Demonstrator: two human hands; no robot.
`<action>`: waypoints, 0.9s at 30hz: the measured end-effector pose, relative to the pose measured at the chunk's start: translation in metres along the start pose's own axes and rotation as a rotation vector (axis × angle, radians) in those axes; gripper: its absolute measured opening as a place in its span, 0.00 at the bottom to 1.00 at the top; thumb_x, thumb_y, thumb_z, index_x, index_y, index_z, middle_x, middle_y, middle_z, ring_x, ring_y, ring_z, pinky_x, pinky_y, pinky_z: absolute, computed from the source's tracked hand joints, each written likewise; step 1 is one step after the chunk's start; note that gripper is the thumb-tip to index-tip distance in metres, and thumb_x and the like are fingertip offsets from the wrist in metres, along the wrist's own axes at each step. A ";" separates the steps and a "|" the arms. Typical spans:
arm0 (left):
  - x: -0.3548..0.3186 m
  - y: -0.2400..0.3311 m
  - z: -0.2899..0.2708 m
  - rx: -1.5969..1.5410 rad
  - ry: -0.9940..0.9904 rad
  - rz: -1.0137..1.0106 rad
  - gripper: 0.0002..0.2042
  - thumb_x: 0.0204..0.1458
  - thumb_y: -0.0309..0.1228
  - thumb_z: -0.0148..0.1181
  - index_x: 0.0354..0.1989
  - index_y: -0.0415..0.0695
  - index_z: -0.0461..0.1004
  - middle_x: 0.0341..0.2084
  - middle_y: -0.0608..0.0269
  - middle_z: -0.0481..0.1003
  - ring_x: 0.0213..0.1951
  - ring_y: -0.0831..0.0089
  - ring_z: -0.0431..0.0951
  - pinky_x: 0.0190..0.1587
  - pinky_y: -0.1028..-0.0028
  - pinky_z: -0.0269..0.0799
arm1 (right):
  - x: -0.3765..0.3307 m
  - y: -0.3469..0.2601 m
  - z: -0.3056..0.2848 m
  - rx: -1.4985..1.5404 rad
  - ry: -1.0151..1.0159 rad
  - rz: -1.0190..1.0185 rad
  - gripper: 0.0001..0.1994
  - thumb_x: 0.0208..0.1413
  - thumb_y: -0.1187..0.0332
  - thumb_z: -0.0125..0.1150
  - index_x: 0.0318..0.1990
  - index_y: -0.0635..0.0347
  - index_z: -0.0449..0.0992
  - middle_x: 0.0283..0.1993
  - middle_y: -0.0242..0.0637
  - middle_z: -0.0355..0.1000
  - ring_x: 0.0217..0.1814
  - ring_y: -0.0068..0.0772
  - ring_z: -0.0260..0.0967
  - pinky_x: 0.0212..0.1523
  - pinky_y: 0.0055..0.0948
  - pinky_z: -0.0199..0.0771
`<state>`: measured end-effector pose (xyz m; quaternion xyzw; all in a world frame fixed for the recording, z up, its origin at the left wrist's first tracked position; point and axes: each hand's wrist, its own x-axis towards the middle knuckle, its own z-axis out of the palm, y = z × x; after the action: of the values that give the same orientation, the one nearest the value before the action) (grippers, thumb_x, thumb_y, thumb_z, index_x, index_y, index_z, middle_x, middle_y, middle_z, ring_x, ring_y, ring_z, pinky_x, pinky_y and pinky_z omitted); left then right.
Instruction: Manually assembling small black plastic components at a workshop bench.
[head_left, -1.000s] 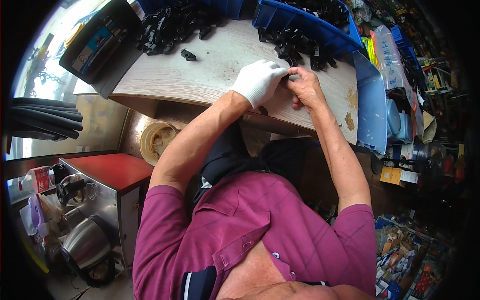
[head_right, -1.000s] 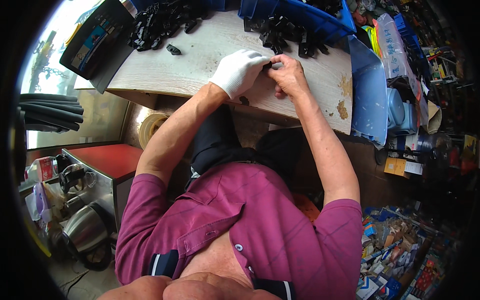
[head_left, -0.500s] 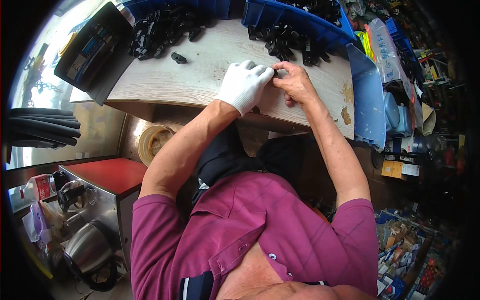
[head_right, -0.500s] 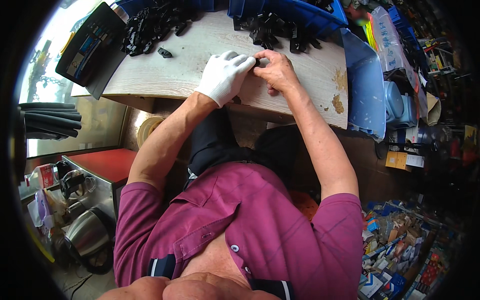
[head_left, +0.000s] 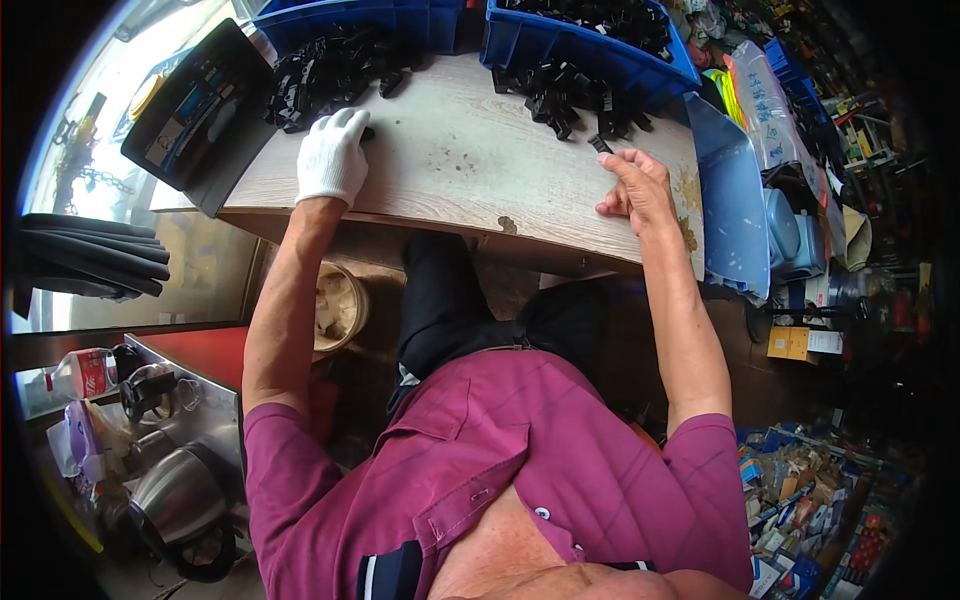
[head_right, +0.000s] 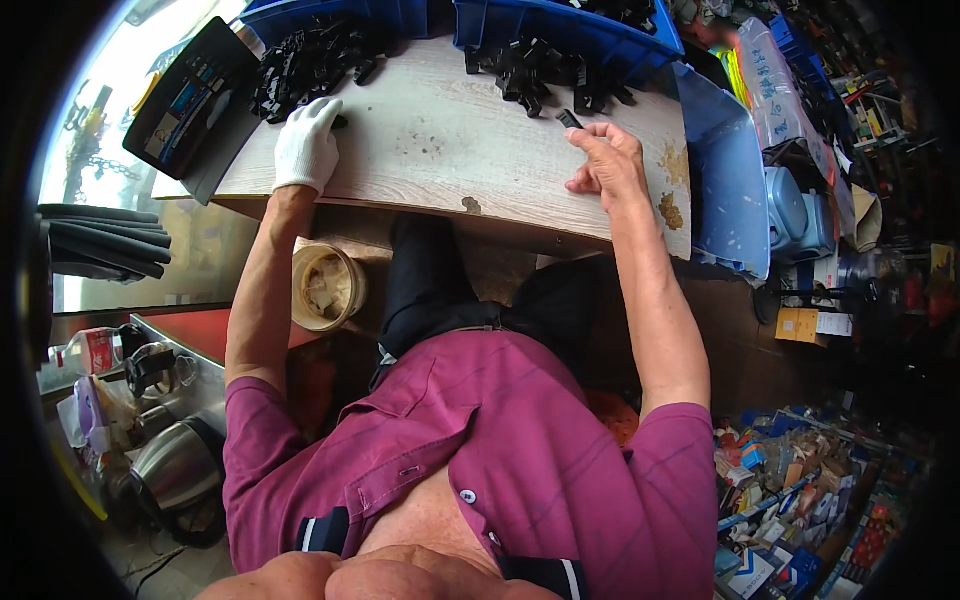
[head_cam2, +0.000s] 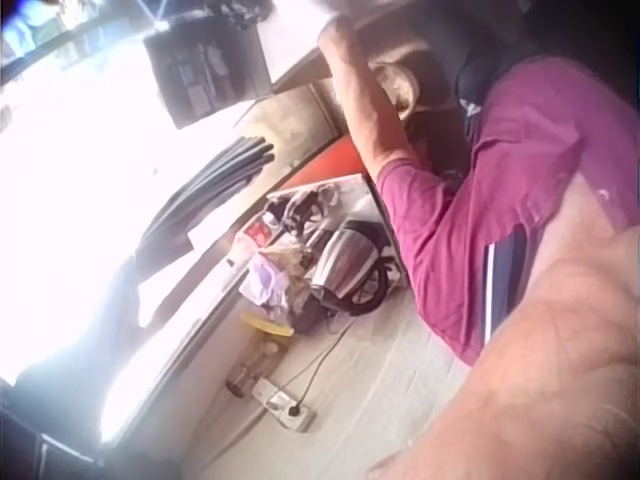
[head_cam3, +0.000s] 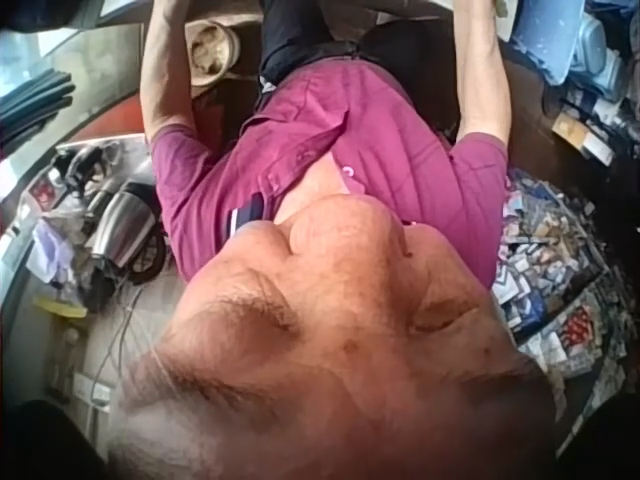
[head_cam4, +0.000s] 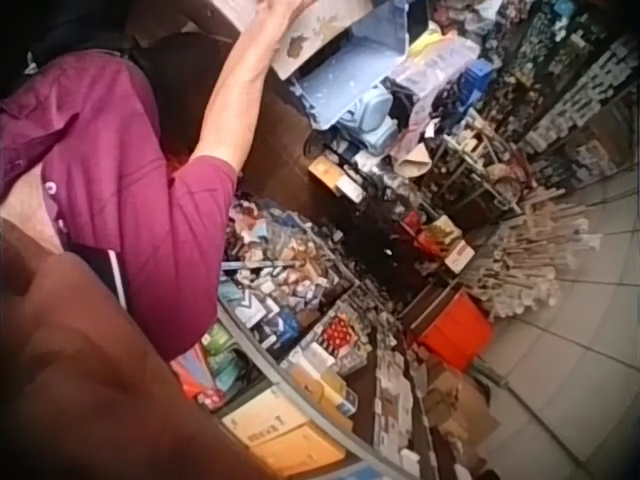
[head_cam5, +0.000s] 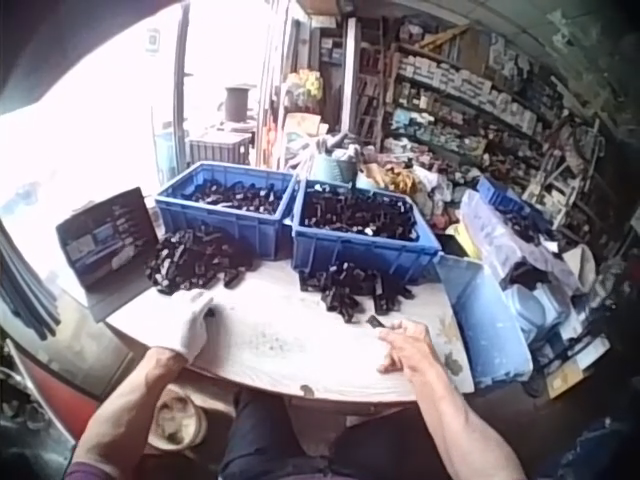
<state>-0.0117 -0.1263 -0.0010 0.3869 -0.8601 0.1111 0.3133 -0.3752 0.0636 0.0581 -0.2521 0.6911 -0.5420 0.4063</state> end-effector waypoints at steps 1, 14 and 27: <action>-0.006 -0.011 0.003 -0.008 0.010 0.026 0.16 0.49 0.21 0.56 0.47 0.45 0.77 0.43 0.57 0.80 0.45 0.53 0.78 0.46 0.58 0.76 | 0.006 0.000 -0.012 0.070 0.058 -0.008 0.20 0.52 0.66 0.74 0.47 0.62 0.72 0.13 0.27 0.62 0.12 0.23 0.65 0.20 0.37 0.83; 0.015 0.021 0.005 -0.211 -0.007 -0.124 0.08 0.54 0.33 0.64 0.39 0.45 0.84 0.37 0.54 0.82 0.41 0.52 0.80 0.46 0.59 0.76 | 0.026 -0.002 -0.022 0.053 0.209 -0.005 0.18 0.55 0.64 0.72 0.47 0.61 0.74 0.12 0.27 0.57 0.12 0.26 0.65 0.23 0.42 0.84; 0.017 0.053 0.010 -0.273 0.004 -0.148 0.07 0.50 0.32 0.65 0.37 0.46 0.81 0.33 0.56 0.81 0.39 0.53 0.79 0.44 0.59 0.76 | 0.035 -0.008 0.059 -0.256 0.104 0.003 0.11 0.55 0.63 0.71 0.39 0.60 0.79 0.21 0.30 0.70 0.12 0.18 0.59 0.12 0.26 0.70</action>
<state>-0.0639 -0.1046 0.0046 0.4027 -0.8358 -0.0292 0.3720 -0.3455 0.0016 0.0510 -0.2725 0.7752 -0.4611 0.3350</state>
